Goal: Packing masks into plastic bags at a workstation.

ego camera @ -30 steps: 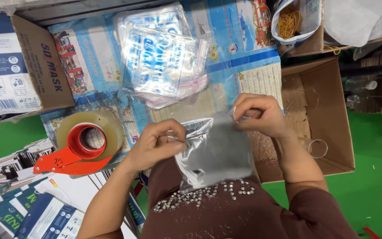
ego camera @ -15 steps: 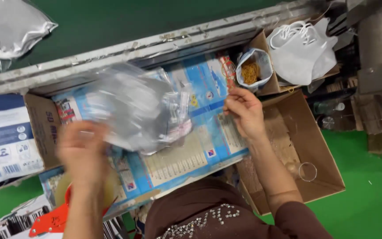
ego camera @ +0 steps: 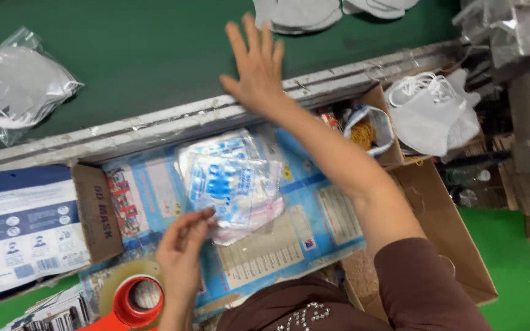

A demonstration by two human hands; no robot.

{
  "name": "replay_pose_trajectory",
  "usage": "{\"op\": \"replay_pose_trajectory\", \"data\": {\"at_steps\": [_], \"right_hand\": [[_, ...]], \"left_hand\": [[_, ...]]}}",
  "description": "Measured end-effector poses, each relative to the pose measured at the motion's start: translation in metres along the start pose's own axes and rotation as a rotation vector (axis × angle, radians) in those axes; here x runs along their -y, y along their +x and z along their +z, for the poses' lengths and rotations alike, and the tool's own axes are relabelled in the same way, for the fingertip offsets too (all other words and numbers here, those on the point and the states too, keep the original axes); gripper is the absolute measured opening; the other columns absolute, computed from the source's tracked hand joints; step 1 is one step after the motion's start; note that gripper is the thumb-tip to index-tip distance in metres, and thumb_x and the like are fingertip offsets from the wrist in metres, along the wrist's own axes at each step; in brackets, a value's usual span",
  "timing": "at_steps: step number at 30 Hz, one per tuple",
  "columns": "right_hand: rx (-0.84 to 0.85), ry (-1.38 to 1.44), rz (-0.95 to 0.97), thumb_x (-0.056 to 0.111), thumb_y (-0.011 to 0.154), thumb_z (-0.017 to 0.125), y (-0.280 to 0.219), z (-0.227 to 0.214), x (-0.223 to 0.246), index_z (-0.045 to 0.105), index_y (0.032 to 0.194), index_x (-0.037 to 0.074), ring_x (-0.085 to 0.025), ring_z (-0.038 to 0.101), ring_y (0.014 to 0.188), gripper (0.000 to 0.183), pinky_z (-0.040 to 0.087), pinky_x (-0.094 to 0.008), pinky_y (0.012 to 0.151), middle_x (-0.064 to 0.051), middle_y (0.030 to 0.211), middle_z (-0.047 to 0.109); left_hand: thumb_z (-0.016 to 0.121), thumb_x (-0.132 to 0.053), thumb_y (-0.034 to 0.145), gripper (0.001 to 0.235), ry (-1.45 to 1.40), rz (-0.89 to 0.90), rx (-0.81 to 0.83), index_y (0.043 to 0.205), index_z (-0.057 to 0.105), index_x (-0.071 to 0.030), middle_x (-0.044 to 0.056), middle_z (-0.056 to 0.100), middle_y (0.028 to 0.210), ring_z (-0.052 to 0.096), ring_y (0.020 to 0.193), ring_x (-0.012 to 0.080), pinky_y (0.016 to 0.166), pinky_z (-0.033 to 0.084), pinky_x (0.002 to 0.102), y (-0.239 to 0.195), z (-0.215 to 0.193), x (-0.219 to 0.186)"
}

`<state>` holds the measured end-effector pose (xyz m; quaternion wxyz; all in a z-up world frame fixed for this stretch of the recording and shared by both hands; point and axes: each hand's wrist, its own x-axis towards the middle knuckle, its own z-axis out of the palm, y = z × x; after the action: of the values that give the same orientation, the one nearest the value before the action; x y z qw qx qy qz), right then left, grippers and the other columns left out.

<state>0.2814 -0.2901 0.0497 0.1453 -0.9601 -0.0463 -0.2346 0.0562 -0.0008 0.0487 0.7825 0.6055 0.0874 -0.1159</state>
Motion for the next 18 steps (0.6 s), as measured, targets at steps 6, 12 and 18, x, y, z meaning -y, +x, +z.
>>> {"op": "replay_pose_trajectory", "data": {"at_steps": [6, 12, 18], "right_hand": [[0.190, -0.188, 0.379, 0.057, 0.074, 0.082, 0.101, 0.026, -0.049, 0.026, 0.154, 0.011, -0.058, 0.018, 0.140, 0.108, 0.023, -0.081, 0.099, -0.029, 0.154, 0.024], [0.232, -0.324, 0.310, 0.031, 0.084, 0.070, 0.108, 0.096, -0.071, 0.040, 0.144, 0.015, -0.050, 0.050, 0.119, 0.069, 0.041, -0.073, 0.083, -0.028, 0.136, 0.052], [0.243, 0.387, -0.125, 0.007, 0.095, 0.057, 0.051, -0.035, 0.000, 0.054, 0.141, 0.006, -0.034, 0.070, 0.104, 0.046, 0.055, -0.045, 0.091, -0.021, 0.118, 0.070]], "left_hand": [[0.064, 0.000, 0.095, 0.021, -0.069, -0.127, -0.046, 0.114, 0.066, 0.008, 0.022, 0.076, 0.112, 0.073, 0.104, 0.0260, 0.097, 0.056, 0.038, -0.018, -0.037, 0.038], [0.065, 0.001, 0.094, 0.023, -0.103, -0.187, -0.061, 0.115, 0.066, 0.009, 0.022, 0.077, 0.111, 0.074, 0.101, 0.0271, 0.095, 0.058, 0.039, -0.018, -0.042, 0.041], [0.077, -0.002, 0.075, 0.058, 0.071, 0.141, -0.066, 0.128, 0.055, 0.003, 0.015, 0.066, 0.127, 0.065, 0.116, 0.0261, 0.099, 0.053, 0.038, 0.003, -0.001, -0.058]]}}
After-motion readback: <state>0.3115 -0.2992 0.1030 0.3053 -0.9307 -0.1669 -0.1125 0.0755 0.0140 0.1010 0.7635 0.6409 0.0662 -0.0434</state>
